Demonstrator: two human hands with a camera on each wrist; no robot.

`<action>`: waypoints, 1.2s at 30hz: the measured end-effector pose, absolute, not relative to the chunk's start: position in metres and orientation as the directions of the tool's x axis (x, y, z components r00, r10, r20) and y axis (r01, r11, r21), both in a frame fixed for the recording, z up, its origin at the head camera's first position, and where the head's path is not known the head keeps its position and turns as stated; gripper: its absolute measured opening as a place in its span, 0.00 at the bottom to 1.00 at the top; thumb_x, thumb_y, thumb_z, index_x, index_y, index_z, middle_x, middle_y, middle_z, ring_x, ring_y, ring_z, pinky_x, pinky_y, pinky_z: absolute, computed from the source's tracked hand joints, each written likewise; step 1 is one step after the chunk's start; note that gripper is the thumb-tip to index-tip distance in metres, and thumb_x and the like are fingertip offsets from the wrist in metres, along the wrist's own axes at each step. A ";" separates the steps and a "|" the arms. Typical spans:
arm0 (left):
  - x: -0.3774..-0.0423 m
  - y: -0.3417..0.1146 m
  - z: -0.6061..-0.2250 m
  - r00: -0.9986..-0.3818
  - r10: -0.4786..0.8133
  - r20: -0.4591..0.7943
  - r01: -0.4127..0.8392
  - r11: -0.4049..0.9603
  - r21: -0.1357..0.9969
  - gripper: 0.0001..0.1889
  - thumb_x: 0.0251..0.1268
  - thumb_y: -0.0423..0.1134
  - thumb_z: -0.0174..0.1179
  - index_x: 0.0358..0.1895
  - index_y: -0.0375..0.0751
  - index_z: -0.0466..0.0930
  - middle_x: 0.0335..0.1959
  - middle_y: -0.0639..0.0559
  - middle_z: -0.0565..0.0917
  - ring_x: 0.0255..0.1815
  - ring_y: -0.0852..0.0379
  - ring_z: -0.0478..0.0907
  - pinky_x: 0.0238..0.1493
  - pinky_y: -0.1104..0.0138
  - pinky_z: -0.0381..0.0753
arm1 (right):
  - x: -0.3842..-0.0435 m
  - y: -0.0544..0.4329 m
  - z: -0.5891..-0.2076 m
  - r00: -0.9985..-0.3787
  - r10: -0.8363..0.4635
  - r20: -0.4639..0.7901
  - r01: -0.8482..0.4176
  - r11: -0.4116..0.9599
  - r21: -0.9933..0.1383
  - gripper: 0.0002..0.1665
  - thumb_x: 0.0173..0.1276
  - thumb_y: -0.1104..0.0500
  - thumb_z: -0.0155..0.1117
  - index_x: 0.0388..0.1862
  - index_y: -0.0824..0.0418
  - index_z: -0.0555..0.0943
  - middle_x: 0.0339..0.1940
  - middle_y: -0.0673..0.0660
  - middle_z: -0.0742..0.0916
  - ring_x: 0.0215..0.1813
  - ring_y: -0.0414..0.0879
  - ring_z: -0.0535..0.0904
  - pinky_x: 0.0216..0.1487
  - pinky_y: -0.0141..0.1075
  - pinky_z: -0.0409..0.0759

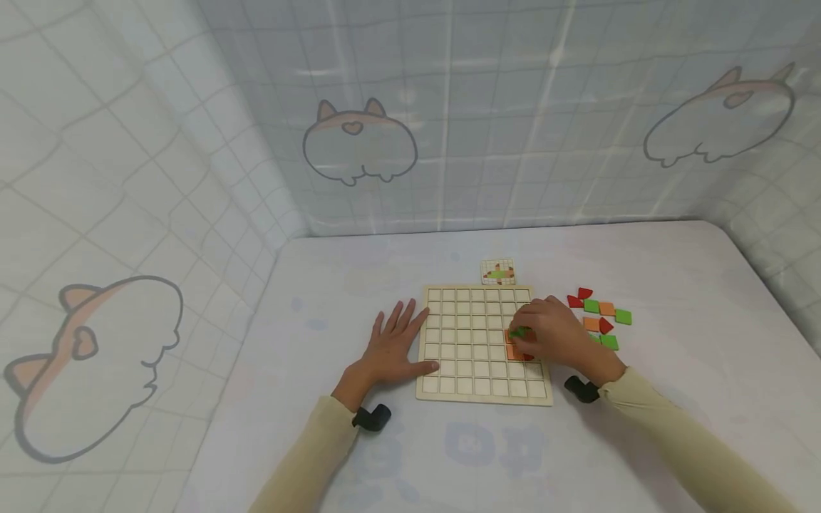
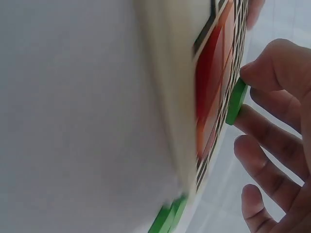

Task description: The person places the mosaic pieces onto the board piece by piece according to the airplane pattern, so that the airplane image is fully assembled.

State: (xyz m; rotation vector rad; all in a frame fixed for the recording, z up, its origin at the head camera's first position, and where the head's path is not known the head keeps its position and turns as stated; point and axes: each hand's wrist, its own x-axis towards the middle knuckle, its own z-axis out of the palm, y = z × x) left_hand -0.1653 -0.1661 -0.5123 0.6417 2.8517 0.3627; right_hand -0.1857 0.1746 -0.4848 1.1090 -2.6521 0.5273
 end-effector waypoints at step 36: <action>-0.165 -0.166 -0.511 -0.890 0.429 -0.154 0.386 0.889 0.248 0.54 0.56 0.79 0.46 0.80 0.59 0.36 0.81 0.52 0.34 0.79 0.50 0.26 0.72 0.45 0.29 | -0.191 0.174 -0.489 -0.771 -0.615 0.165 -0.629 0.696 -0.347 0.08 0.56 0.54 0.79 0.33 0.47 0.87 0.32 0.38 0.85 0.36 0.40 0.76 0.43 0.42 0.71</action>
